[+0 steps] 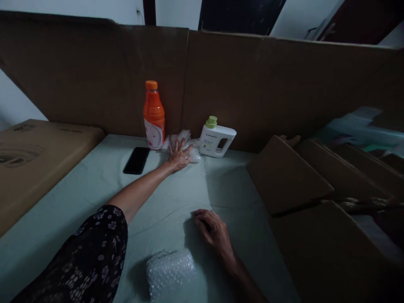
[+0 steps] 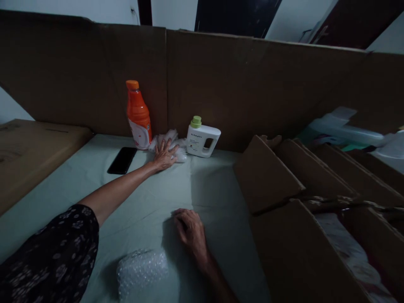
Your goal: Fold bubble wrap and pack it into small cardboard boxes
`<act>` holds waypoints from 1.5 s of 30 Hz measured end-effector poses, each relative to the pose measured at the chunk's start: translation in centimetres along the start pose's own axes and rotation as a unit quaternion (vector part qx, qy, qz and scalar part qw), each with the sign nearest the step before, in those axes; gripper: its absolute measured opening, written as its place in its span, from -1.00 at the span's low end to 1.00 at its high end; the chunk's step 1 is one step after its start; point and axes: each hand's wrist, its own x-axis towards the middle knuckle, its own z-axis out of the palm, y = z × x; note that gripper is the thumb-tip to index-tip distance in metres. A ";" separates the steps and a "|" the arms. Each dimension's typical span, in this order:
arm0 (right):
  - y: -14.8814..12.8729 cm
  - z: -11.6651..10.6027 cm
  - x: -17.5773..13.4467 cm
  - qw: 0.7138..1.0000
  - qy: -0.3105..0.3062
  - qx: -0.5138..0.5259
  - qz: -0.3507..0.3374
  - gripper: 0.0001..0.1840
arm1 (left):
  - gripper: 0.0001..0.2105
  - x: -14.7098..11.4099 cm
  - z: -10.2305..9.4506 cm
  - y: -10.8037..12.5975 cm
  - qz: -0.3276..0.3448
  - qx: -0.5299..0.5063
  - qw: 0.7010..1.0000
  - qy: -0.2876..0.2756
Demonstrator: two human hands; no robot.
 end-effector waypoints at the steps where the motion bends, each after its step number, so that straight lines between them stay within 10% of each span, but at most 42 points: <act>1: 0.1 0.0 0.0 1.000 0.000 0.002 -0.001 -0.82 | -0.32 -0.3 -0.5 -0.1 0.003 0.000 1.000 0.000; 8: 0.3 0.3 0.1 1.000 0.008 0.013 -0.008 -0.81 | -0.25 -7.9 -3.1 -1.9 0.005 0.035 0.999 0.037; 13: 0.3 0.4 0.3 1.000 0.004 0.003 -0.012 -0.78 | -0.34 -14.8 -4.0 -7.4 -0.121 0.070 0.988 0.067; 19: 0.1 0.3 0.6 1.000 0.009 -0.006 -0.017 -0.78 | -0.33 -16.1 -4.4 -11.6 -0.229 0.062 0.968 0.077; 37: -1.1 0.3 0.8 1.000 -0.003 0.003 -0.021 -0.78 | -0.27 -13.5 -5.2 -9.6 -0.322 0.025 0.941 0.098; 45: -4.5 -3.2 -0.8 0.998 -0.003 -0.047 0.041 -0.82 | -0.17 -20.7 -4.7 -7.3 -0.184 -0.033 0.975 0.120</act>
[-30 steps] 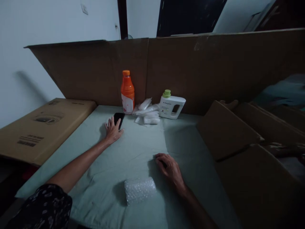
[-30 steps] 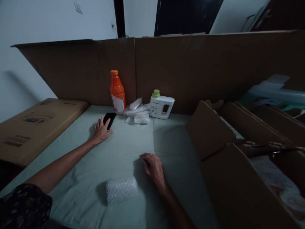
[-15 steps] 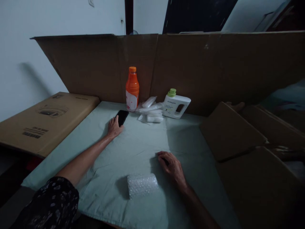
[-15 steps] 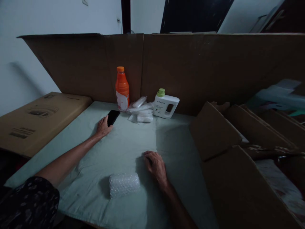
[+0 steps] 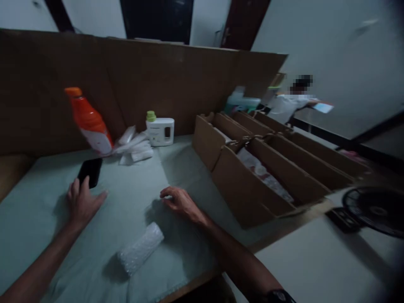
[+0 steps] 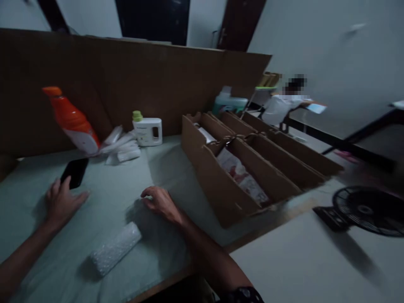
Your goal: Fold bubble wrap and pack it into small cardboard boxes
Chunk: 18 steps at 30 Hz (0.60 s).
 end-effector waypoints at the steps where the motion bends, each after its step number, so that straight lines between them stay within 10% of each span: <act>1: -0.9 -1.3 -0.9 1.000 0.018 -0.023 -0.004 -0.84 | -0.18 -1.7 0.2 -0.7 0.069 -0.029 0.997 -0.008; 6: -5.3 -10.1 -7.0 0.930 0.218 -0.288 -0.066 -0.76 | -0.26 -11.4 0.6 -0.8 0.319 -0.121 0.924 -0.171; 11: -2.7 -18.7 -11.1 0.815 0.260 -0.516 0.039 -0.63 | -0.40 -16.1 -0.5 5.4 0.312 -0.122 0.907 -0.256; 18: -1.7 -19.2 -10.6 0.872 0.143 -0.454 -0.117 -0.66 | -0.25 -16.5 -2.1 7.6 0.318 -0.153 0.894 -0.277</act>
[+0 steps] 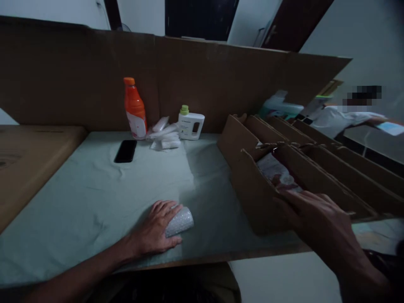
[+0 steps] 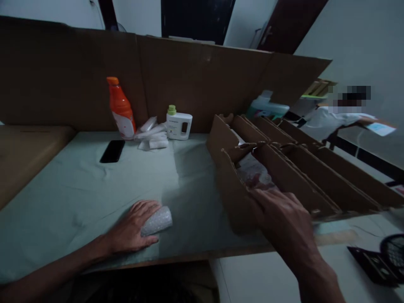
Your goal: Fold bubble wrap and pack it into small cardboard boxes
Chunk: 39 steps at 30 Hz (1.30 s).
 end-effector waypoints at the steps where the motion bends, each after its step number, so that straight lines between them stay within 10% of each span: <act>1: -0.9 -0.2 0.5 0.999 0.006 0.026 -0.020 -0.71 | -0.22 -0.3 -0.3 -0.3 -0.011 -0.004 1.000 0.014; 12: -9.3 3.1 12.1 0.964 -0.050 0.192 -0.178 -0.66 | -0.22 -1.6 -4.4 -5.1 -0.182 -0.118 0.957 0.195; 19: -8.3 6.6 9.1 0.975 0.085 0.202 0.041 -0.68 | -0.19 -0.3 -5.2 -7.5 -0.227 -0.166 0.926 0.251; 28: -10.4 15.3 6.2 0.850 -0.198 0.442 0.209 -0.64 | -0.36 5.3 -4.2 -8.2 -0.157 -0.287 0.908 0.262; 39: -10.5 18.4 6.4 0.793 -0.190 0.522 0.251 -0.55 | -0.39 5.5 -3.0 -8.5 -0.150 -0.221 0.913 0.310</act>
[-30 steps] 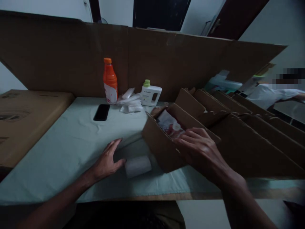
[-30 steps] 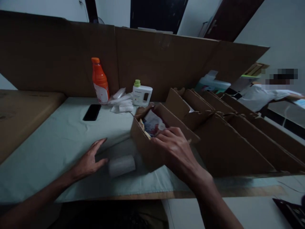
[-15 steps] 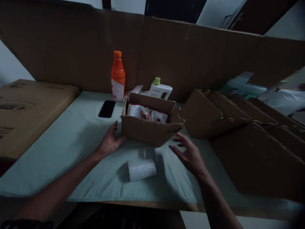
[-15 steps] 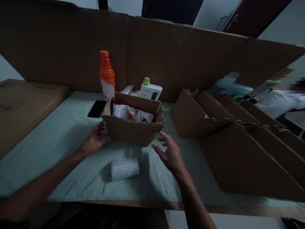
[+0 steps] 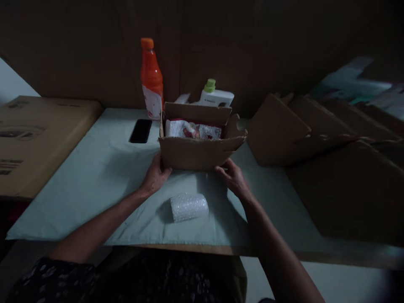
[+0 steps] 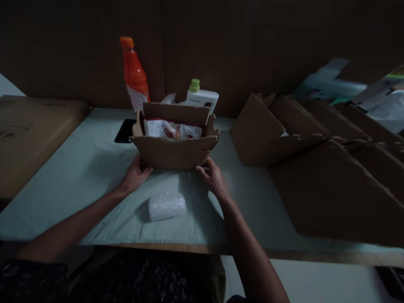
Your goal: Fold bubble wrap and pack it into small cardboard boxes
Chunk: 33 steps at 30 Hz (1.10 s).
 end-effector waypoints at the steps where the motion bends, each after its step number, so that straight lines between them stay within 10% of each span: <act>1: 0.1 -0.1 -0.7 1.000 0.000 0.004 0.008 -0.52 | -0.36 -0.4 -0.4 0.0 0.008 0.010 1.000 -0.013; 5: -0.8 -0.9 -5.2 0.999 -0.014 -0.048 0.018 -0.45 | -0.33 -3.9 -3.0 1.0 0.002 0.070 0.997 -0.034; 11: -3.8 1.6 -10.4 0.965 -0.178 -0.123 -0.145 -0.40 | -0.55 -11.6 -4.0 4.0 0.059 0.146 0.980 -0.119; 18: -7.4 3.4 -11.2 0.992 -0.082 0.012 -0.094 -0.66 | -0.38 -14.9 -1.0 6.6 0.089 0.115 0.987 -0.063; 25: -8.2 4.5 -13.7 0.967 -0.005 0.253 -0.038 -0.43 | -0.70 -14.2 -0.1 8.3 -0.132 -0.229 0.964 -0.028; 33: -8.6 5.0 -14.5 0.978 0.132 0.154 -0.046 -0.74 | -0.39 -16.1 1.1 7.6 -0.226 -0.342 0.912 -0.011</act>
